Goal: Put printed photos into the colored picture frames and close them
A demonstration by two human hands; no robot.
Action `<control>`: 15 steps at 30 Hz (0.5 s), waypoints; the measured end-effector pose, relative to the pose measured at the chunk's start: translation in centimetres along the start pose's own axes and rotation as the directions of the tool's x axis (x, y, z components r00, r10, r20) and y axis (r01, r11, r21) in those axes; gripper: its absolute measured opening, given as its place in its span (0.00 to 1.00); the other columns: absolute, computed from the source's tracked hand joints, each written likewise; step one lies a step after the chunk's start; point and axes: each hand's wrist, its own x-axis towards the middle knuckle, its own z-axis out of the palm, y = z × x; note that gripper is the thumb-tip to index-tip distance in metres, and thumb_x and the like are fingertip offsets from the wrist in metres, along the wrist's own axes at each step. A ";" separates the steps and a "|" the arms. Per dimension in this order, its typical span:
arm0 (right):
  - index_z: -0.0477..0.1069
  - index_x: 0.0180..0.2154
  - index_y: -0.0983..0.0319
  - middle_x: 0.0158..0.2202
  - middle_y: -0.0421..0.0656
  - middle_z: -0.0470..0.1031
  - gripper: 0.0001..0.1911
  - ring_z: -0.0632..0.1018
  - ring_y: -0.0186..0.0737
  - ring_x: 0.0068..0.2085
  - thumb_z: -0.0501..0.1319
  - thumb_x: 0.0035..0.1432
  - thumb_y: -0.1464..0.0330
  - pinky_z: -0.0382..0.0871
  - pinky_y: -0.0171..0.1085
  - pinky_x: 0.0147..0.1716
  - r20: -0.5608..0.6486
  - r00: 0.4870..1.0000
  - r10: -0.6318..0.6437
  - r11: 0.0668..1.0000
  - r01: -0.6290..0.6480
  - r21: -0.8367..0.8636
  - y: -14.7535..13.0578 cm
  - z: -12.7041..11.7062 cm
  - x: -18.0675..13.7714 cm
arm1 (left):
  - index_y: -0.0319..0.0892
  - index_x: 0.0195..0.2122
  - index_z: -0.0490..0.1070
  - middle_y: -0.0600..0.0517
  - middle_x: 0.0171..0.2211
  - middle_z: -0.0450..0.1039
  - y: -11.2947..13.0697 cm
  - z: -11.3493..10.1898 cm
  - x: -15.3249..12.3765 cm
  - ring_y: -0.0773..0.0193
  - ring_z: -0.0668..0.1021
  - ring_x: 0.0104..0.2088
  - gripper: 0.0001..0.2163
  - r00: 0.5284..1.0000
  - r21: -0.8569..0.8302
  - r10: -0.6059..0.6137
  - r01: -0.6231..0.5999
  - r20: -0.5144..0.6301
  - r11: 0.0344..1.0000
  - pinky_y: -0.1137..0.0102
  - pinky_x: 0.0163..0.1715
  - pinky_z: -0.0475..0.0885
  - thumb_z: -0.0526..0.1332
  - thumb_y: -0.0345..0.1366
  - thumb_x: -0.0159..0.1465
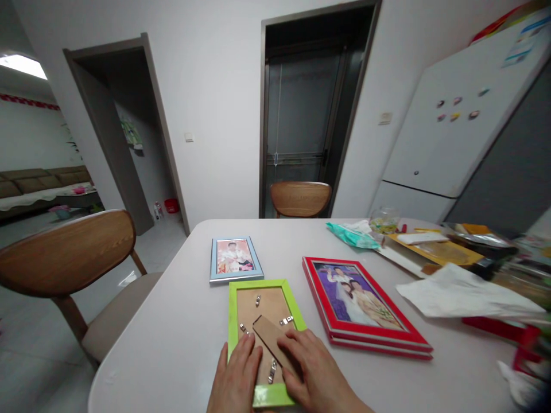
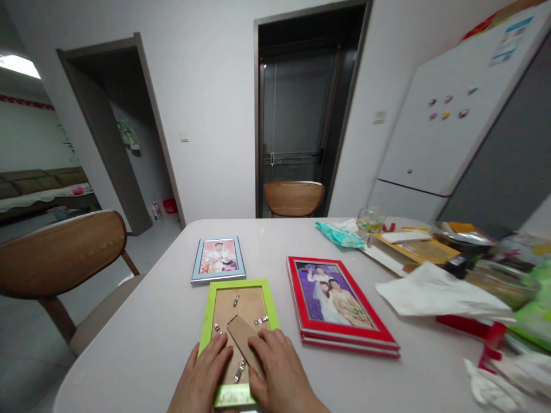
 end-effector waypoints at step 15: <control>0.68 0.40 0.63 0.41 0.48 0.67 0.14 0.66 0.43 0.43 0.49 0.54 0.70 0.59 0.40 0.43 -0.104 0.994 0.040 0.991 -0.053 -0.124 0.9 -0.9 2.3 | 0.42 0.31 0.64 0.43 0.51 0.62 0.3 -2.4 -0.4 0.53 0.62 0.53 0.12 0.983 -0.149 -0.156 0.170 0.100 0.974 0.50 0.52 0.53 0.63 0.33 0.46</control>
